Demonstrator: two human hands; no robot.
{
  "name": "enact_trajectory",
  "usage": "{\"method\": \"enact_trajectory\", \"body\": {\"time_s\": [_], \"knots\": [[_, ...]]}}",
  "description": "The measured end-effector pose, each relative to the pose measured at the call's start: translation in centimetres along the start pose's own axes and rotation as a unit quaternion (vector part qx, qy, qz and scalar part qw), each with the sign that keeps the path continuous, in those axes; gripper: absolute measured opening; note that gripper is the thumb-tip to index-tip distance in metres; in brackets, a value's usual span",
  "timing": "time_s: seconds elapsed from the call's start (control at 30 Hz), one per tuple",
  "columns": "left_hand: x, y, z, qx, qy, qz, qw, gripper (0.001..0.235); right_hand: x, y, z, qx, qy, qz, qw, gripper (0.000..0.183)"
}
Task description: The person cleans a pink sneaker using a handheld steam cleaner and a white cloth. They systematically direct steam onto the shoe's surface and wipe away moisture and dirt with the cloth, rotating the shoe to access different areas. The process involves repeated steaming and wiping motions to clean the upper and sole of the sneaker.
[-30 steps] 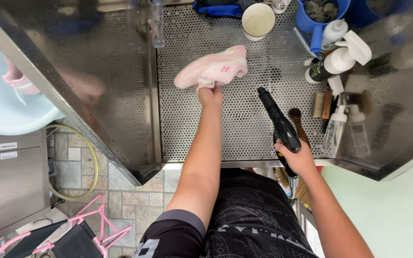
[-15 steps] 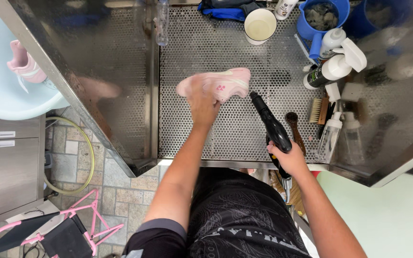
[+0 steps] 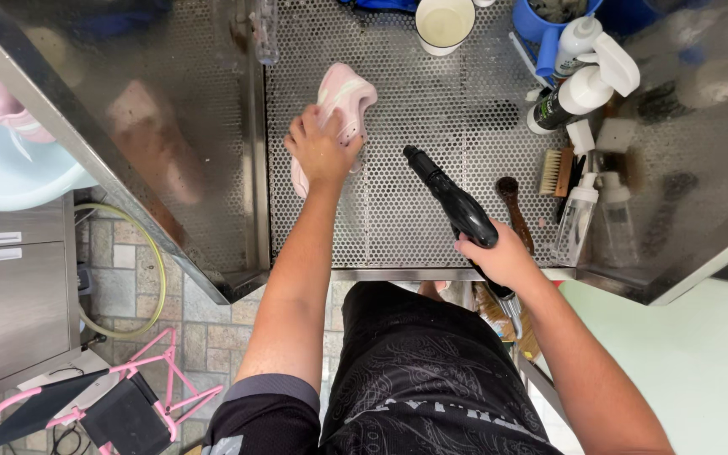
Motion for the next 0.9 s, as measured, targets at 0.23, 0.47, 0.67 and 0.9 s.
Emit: {"method": "enact_trajectory", "body": {"time_s": [0.23,0.47,0.67,0.9], "knots": [[1.4,-2.7,-0.3,-0.008,0.024,0.045,0.999,0.03,1.3,-2.4,-2.0,0.039,-0.042,-0.058,0.997,0.021],[1.7,-3.1,-0.7,-0.035,-0.009,0.078,0.996,0.028,2.1,-4.2,-3.1,0.063,-0.061,-0.038,0.995,0.022],[1.8,-3.3,-0.4,-0.018,0.002,0.085,0.996,0.027,3.1,-4.4,-4.6,0.059,-0.063,-0.047,0.995,0.023],[1.3,-3.0,-0.8,-0.022,-0.014,0.097,0.995,0.026,3.1,-4.4,-5.7,0.041,-0.055,0.003,0.998,0.028]]}}
Point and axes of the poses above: each hand's wrist, its own z-axis away from the middle knuckle, its own x-axis out of the palm, y = z × x, the point moved 7 cm from there along -z, towards the middle knuckle, and after that the axes turned 2 degrees about z, right-handed, at the moved point
